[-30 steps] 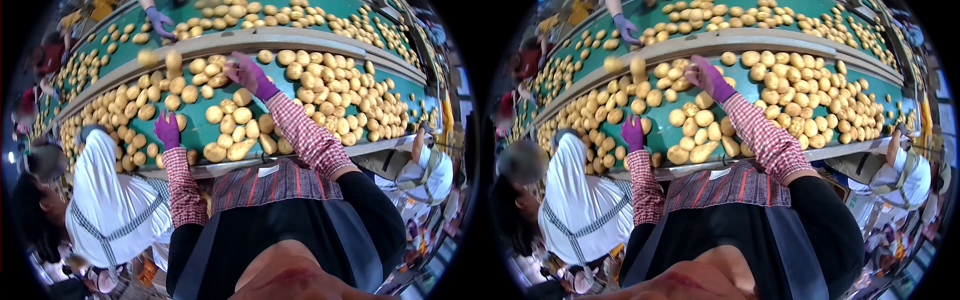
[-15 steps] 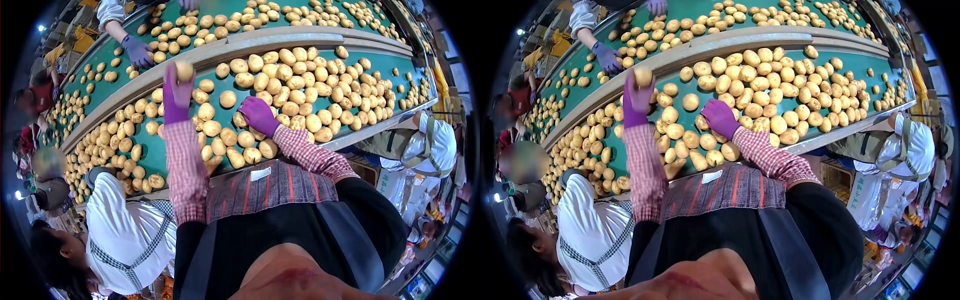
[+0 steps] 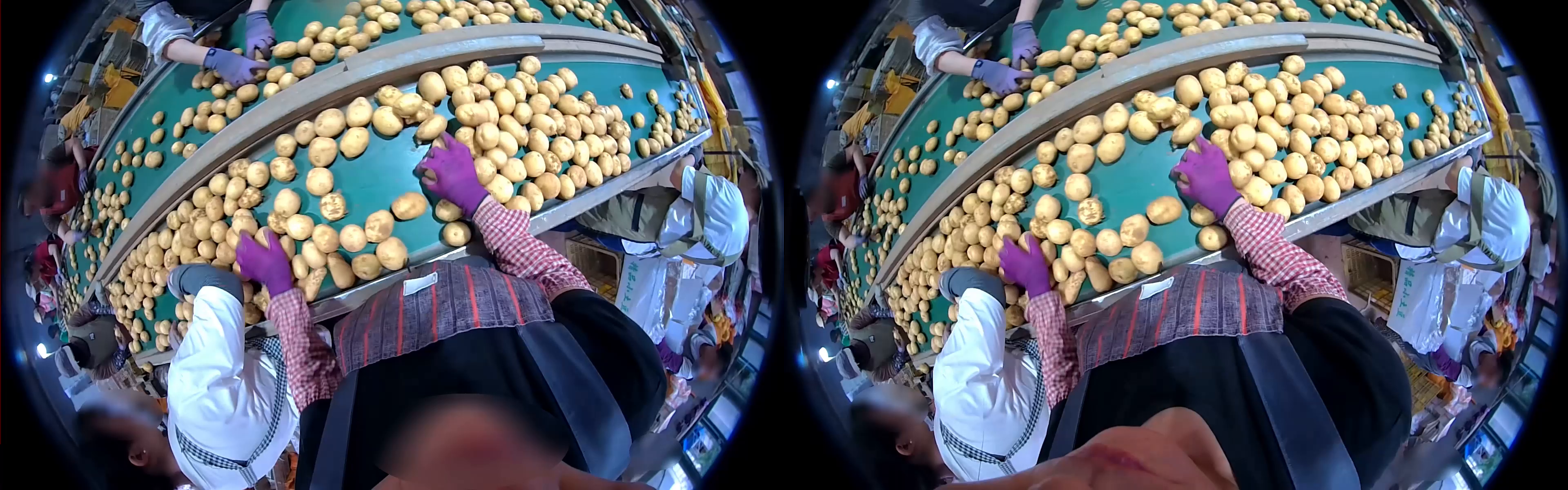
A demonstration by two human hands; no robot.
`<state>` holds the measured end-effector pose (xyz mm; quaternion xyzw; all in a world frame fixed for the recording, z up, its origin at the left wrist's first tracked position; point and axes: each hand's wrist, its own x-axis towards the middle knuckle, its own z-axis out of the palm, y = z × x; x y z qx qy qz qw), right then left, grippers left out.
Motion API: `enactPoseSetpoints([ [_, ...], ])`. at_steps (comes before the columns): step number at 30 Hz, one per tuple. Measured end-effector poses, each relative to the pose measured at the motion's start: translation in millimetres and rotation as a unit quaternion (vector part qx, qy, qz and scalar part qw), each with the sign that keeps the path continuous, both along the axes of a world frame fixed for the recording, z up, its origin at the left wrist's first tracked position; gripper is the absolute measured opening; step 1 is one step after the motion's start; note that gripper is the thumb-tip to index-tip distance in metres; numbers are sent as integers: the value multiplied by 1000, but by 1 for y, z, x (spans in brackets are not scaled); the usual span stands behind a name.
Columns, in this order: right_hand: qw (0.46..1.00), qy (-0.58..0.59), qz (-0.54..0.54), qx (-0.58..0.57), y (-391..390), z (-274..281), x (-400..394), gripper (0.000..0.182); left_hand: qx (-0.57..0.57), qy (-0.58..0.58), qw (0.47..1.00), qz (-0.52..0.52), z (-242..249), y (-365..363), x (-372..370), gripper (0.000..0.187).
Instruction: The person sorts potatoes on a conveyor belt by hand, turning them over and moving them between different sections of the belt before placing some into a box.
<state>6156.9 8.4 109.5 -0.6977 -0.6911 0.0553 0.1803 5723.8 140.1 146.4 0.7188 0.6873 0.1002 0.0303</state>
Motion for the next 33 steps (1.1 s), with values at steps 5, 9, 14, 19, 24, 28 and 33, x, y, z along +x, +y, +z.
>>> enactPoseSetpoints([
  [5, 990, -102, -92, -31, -2, -13, 81, 16, -13, 24, 1000, -5, -2, -44, -5, 62],
  [9, 991, -95, -64, 66, -23, -16, 162, 23, 68, 11, 998, 1, -32, -19, -18, 54],
  [14, 982, -80, -165, 35, -31, -5, 223, 25, -49, 67, 990, 115, -35, 11, -17, 62],
  [19, 978, 81, -147, 125, -56, 12, 195, 42, -106, 72, 989, 72, -29, -3, 28, 67],
  [24, 987, 86, 134, -32, -107, 31, 110, 70, 2, -58, 998, 24, -67, -50, 116, 100],
  [28, 985, 127, 86, -81, -113, 38, 113, 78, -32, -113, 993, -2, -65, -89, 214, 107],
  [33, 994, 69, 23, -83, -116, 30, 148, 66, -42, -126, 980, -149, -49, -132, 341, 87],
])
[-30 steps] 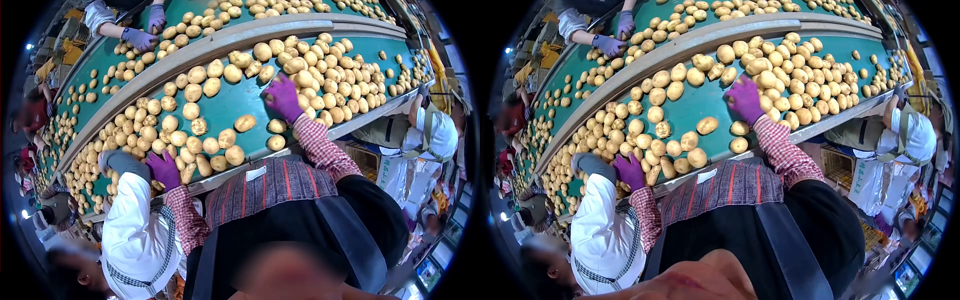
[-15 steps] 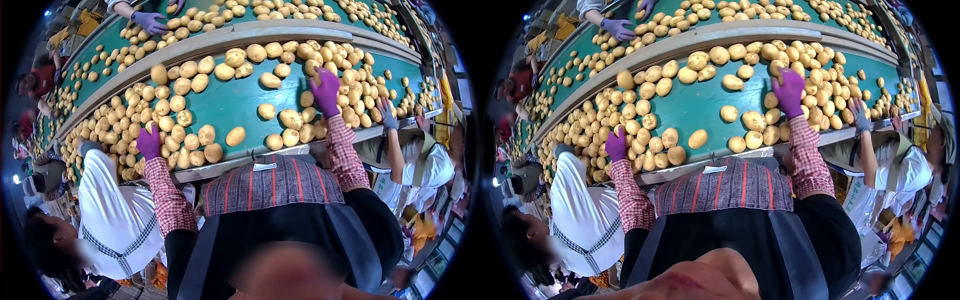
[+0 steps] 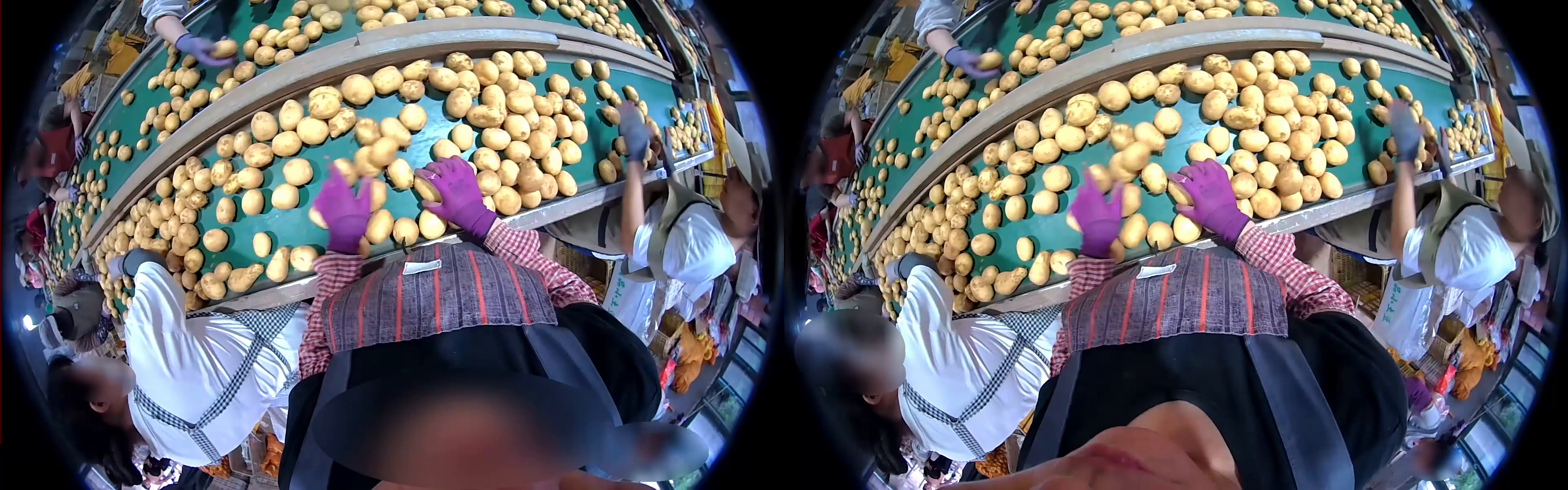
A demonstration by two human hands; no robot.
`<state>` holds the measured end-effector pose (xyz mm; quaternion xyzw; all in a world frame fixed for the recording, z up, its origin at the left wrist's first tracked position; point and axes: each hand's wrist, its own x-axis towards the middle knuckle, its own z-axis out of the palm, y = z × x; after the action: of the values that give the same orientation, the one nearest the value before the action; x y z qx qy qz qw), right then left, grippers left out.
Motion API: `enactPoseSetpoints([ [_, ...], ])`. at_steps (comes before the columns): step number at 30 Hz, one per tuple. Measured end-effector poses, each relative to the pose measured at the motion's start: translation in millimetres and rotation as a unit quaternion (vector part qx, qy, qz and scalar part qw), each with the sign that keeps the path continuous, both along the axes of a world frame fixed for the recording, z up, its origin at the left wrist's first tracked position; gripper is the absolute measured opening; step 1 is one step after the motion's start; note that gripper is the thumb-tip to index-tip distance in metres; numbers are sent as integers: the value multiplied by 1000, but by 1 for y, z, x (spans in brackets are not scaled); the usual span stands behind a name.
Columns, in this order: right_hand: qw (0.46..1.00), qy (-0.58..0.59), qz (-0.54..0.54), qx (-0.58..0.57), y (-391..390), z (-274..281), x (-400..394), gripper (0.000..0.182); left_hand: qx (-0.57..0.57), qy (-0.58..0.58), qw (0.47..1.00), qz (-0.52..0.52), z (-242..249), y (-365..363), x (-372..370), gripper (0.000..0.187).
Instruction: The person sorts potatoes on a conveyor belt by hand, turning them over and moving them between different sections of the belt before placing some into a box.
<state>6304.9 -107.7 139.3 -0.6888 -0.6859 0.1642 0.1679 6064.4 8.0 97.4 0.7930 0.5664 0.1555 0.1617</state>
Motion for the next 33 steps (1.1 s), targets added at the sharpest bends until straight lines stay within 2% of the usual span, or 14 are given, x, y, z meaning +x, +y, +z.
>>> enactPoseSetpoints([
  [1, 1000, -19, -4, 5, 0, -3, 7, 64, 28, -72, 997, -23, -109, -11, -2, 80],
  [2, 999, -35, -8, 9, -2, -8, 12, 62, -21, -74, 996, -37, -20, -32, 42, 81],
  [4, 997, -59, -24, 34, -8, -21, 25, 57, -116, 11, 988, -101, 31, -44, 83, 75],
  [9, 990, -127, -60, 34, -26, -47, 75, 59, 35, -120, 974, -187, 33, -50, 77, 51],
  [12, 987, -118, -82, 73, -39, -44, 110, 68, 86, -140, 986, -36, 21, -34, 24, 40],
  [16, 970, -182, -145, 69, -48, -43, 180, 68, 245, 82, 957, 132, 4, -34, -70, 47],
  [18, 950, -217, -208, 89, -42, -46, 224, 64, 136, 128, 978, 93, -31, -56, -111, 51],
  [20, 897, -288, -333, -29, -12, -49, 257, 55, 73, 114, 987, 83, -41, -65, -100, 54],
  [22, 917, -152, -208, 304, 14, -43, 254, 44, 59, 46, 993, 95, -32, -92, -47, 56],
  [25, 973, 121, -29, 196, 83, 3, 169, 33, 109, 56, 986, 115, -40, -86, 19, 70],
  [26, 979, 146, 0, 143, 104, -26, 149, 38, 45, -40, 991, 116, -10, -78, 51, 76],
  [29, 987, -109, 71, 90, 131, -51, 105, 57, 61, -21, 998, 23, 2, -81, 116, 81],
  [30, 986, -138, 76, 54, 147, -59, 97, 58, -62, 8, 998, 19, 9, -83, 142, 71],
  [33, 993, -44, 87, 61, 167, -86, 102, 53, -130, 75, 985, -83, 4, -92, 214, 60],
])
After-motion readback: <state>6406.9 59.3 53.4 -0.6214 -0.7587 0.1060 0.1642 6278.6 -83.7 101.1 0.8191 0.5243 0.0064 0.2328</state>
